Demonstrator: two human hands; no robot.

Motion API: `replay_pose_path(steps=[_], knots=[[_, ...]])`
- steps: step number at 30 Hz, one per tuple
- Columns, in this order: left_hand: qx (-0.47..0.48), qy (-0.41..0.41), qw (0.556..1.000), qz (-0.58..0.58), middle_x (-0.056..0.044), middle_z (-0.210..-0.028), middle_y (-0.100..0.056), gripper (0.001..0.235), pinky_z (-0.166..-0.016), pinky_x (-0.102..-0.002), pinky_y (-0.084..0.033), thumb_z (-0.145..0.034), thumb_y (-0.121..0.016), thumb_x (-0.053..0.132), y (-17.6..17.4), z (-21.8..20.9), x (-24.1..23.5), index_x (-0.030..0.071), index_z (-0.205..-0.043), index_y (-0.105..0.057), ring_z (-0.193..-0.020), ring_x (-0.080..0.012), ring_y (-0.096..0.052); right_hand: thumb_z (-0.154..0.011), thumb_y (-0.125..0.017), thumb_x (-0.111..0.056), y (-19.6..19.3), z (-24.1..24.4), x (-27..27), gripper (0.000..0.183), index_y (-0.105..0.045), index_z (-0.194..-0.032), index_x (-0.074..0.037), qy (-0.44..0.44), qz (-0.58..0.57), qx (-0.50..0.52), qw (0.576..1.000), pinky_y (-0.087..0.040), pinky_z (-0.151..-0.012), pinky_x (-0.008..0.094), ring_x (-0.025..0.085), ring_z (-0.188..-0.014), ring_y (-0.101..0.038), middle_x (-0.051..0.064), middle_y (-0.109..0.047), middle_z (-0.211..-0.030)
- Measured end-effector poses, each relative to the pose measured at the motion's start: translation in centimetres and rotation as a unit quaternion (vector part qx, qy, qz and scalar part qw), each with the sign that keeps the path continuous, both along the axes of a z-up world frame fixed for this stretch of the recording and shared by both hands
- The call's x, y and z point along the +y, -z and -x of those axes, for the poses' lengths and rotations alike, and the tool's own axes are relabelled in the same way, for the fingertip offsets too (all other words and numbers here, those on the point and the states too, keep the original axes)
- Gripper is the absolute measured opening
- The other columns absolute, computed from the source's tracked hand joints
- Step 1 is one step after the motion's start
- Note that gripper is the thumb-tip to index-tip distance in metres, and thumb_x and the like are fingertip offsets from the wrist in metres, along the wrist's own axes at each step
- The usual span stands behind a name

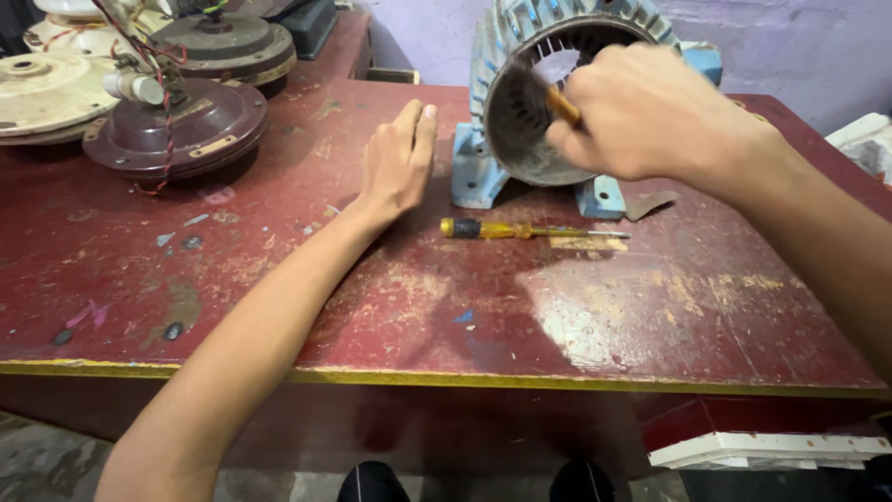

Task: The person cleans the interior of a light-blue electric motor housing using a brush and a small green abrasive pad. They repeatedly brush and scrub the inner slots and surfaces while holding the motor steady on a red workbench.

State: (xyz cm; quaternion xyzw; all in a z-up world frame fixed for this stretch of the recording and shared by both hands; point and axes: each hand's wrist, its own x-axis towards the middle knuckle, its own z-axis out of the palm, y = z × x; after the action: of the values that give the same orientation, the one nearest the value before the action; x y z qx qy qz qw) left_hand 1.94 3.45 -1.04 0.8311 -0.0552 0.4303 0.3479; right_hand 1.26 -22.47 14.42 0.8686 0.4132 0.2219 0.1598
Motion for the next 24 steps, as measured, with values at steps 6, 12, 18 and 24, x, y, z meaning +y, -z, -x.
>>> replay_pose_path(steps=[6,12,18,24], knots=[[-0.003,0.010,1.000,0.020,-0.027,-0.078,-0.065,0.039,-0.068,-0.060,-0.043,-0.108,-0.039,0.038,0.3,0.2,0.5,0.007,-0.097,-0.061,-0.080,-0.0525,-0.062,-0.081,-0.067,-0.031,1.1,1.5,2.8,0.031,-0.074,-0.069,-0.003,0.028,0.006,-0.119,0.993,-0.056,-0.053,0.047,0.033,-0.055,-0.068,0.016,-0.065,-0.064],[-0.004,0.006,1.000,0.007,-0.026,-0.078,-0.067,0.038,-0.069,-0.059,-0.044,-0.107,-0.041,0.036,0.4,0.0,0.6,0.006,-0.096,-0.061,-0.081,-0.0514,-0.063,-0.096,-0.064,-0.032,1.9,2.0,2.8,0.034,-0.076,-0.073,-0.010,0.041,-0.049,-0.192,0.979,-0.054,-0.052,0.042,0.028,-0.058,-0.070,0.013,-0.068,-0.063],[-0.016,0.017,1.000,0.001,-0.024,-0.079,-0.067,0.037,-0.068,-0.057,-0.046,-0.107,-0.040,0.034,0.5,0.0,0.6,0.006,-0.098,-0.062,-0.079,-0.0493,-0.064,-0.091,-0.063,-0.027,0.9,2.6,2.9,0.037,-0.072,-0.068,0.000,0.027,-0.163,0.103,0.981,-0.055,-0.061,0.043,0.037,-0.056,-0.068,0.019,-0.066,-0.060],[-0.016,0.010,1.000,-0.005,-0.021,-0.076,-0.067,0.039,-0.068,-0.057,-0.045,-0.108,-0.039,0.035,0.5,-0.1,0.7,0.007,-0.091,-0.060,-0.076,-0.0478,-0.064,-0.089,-0.063,-0.030,2.2,1.3,1.5,0.036,-0.069,-0.066,-0.002,-0.042,-0.132,-0.043,0.989,-0.053,-0.053,0.045,0.036,-0.049,-0.063,0.018,-0.062,-0.057]])
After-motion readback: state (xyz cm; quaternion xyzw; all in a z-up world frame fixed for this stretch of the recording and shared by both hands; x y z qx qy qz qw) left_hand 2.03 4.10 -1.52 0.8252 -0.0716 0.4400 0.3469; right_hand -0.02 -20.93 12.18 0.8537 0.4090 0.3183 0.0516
